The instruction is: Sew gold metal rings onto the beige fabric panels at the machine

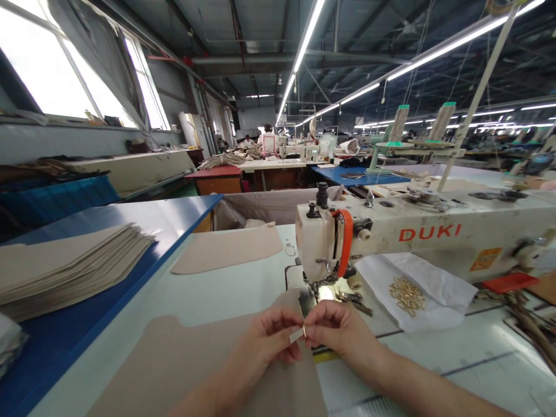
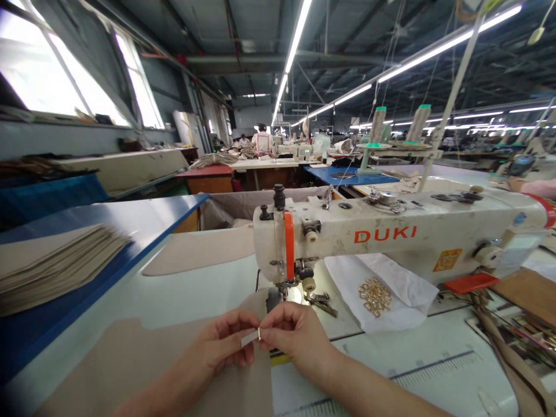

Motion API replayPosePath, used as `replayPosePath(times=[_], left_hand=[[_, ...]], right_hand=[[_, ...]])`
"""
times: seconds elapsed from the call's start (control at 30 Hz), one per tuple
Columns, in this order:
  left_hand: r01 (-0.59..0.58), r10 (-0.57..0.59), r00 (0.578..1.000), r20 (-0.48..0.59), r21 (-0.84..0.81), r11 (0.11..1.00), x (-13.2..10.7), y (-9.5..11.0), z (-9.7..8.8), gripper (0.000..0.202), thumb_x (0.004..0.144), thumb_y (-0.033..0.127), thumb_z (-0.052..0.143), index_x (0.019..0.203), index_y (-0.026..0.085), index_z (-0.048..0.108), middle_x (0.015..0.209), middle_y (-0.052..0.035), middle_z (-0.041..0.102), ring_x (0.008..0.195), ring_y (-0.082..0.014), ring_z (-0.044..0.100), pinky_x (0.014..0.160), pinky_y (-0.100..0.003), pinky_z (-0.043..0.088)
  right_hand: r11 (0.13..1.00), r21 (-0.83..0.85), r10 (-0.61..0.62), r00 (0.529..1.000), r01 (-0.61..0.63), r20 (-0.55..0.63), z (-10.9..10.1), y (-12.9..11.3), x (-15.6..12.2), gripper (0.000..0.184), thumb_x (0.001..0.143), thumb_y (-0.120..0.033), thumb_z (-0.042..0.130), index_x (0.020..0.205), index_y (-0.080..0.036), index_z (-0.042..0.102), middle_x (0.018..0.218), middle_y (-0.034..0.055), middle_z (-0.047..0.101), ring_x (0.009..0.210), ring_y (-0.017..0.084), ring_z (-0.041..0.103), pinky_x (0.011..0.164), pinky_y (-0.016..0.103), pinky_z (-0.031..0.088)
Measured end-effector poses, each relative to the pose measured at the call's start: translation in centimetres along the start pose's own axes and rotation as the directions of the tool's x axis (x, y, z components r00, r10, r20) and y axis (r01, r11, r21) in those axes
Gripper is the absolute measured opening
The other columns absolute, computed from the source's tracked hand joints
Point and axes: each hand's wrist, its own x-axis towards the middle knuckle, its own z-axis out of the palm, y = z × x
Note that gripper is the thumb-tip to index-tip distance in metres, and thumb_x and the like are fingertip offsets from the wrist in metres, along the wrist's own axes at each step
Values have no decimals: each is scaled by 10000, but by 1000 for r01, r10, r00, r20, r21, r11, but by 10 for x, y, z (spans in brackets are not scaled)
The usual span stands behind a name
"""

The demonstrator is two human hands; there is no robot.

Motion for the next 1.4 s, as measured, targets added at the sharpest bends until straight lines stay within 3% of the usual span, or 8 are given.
replayPosePath(times=[0.23,0.4,0.5,0.6,0.83,1.0,1.27,1.4], left_hand=[[-67,65,998,18,159,985,-2,0,0,192,639,294,686,694,152,571,608,23,564,580,-108,498,559,-217,395],[-175,253,963,-97,488,855,-9,-1,5,40,640,153,534,665,174,556,618,29,557,599,-128,531,584,-230,405],[-165,335,933,-135,666,728,-16,1,9,94,636,121,490,650,190,553,634,26,589,634,-145,572,620,-236,426],[-157,367,921,-130,739,655,-18,2,12,123,634,118,471,656,203,556,628,34,595,626,-145,582,606,-230,429],[-194,410,904,-124,736,649,-19,6,11,97,661,149,475,650,215,544,689,26,635,686,-154,602,661,-233,457],[-228,426,897,-114,707,669,-19,5,11,114,677,143,466,642,218,544,708,30,647,701,-141,618,685,-215,472],[-208,435,889,-146,716,667,-19,7,12,114,695,163,490,630,218,566,631,36,631,640,-140,617,642,-216,465],[-205,348,923,-163,556,806,-14,2,10,55,686,181,521,668,206,566,641,20,634,636,-152,625,620,-226,485]], right_hand=[[997,-39,-62,997,63,42,4,1,-5,279,649,-415,745,693,-183,594,637,-15,624,610,139,614,611,259,487],[866,-411,-287,956,286,61,8,-9,-17,28,770,-179,586,775,-180,613,725,1,592,682,122,556,639,227,441],[728,-564,-366,916,391,162,8,-13,-23,253,692,-78,608,919,-187,583,864,18,595,806,145,553,737,242,436],[684,-608,-371,910,402,185,7,-10,-24,351,628,-43,646,928,-190,539,884,17,590,825,156,557,751,247,438],[618,-555,-490,825,557,283,5,-9,-19,143,770,-58,549,838,-183,551,891,57,603,855,153,577,767,241,450],[622,-566,-502,830,541,242,8,-12,-19,132,801,-63,511,770,-176,572,836,55,619,803,136,593,731,214,454],[652,-613,-552,834,445,18,12,2,-16,128,712,-59,541,666,-175,565,716,14,632,684,117,595,635,184,444],[754,-554,-453,890,354,-48,11,7,-12,115,690,-72,540,637,-171,564,693,12,624,647,118,590,592,184,449]])
